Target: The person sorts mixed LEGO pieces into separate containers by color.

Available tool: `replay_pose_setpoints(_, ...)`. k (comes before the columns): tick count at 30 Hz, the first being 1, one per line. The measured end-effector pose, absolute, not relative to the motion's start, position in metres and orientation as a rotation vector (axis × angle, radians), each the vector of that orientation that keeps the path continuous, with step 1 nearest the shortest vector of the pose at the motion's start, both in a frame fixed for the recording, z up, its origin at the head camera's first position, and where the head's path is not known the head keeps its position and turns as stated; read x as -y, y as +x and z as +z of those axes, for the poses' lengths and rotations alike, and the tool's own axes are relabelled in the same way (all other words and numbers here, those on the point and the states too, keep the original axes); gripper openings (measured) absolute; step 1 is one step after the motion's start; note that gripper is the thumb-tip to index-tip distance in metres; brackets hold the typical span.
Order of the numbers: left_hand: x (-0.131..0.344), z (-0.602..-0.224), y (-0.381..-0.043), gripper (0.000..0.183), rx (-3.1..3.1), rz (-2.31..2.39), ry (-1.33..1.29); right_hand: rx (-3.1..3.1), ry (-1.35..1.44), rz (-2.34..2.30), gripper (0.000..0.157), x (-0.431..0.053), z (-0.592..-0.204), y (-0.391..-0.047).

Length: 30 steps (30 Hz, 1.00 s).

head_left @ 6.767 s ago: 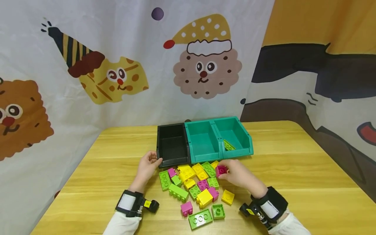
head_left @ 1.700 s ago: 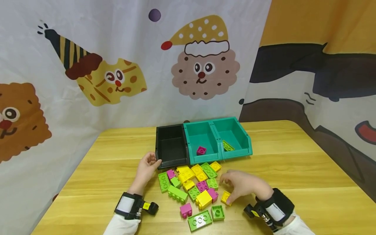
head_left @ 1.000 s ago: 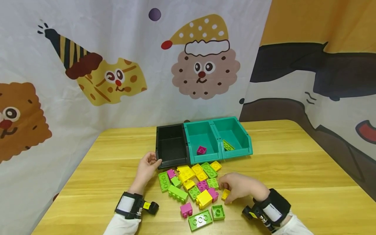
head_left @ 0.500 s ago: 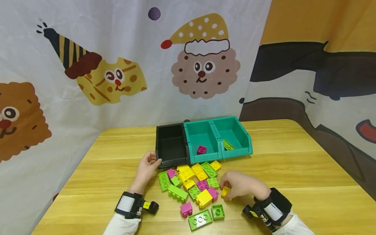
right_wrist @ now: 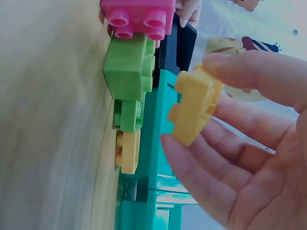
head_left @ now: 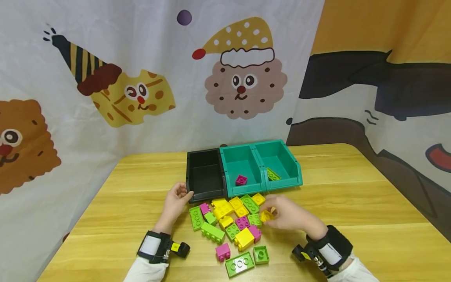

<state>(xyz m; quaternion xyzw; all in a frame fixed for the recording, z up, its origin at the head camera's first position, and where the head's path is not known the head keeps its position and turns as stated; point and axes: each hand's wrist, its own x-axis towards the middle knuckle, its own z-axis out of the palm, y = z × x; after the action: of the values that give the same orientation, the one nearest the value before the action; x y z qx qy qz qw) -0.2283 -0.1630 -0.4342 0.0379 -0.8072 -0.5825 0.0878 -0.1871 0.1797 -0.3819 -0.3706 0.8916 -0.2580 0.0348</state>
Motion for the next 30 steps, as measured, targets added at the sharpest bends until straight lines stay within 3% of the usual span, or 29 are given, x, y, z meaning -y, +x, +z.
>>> replay_pose_setpoints(14,0.163,-0.437,-0.223,0.016,2.286,-1.725,-0.034,-2.845,-1.056,-0.861,0.024,-0.184,-0.385,-0.194)
replay_pose_setpoints(19,0.162,-0.435,-0.226,0.019,2.362,-1.728,0.055,-2.889,-1.061,-0.869,0.027,-0.183,-0.382,-0.200)
replay_pose_setpoints(30,0.162,-0.435,-0.227,0.020,2.408,-1.711,0.102,-2.959,-1.167,-0.732,0.028,-0.130,-0.325,-0.234)
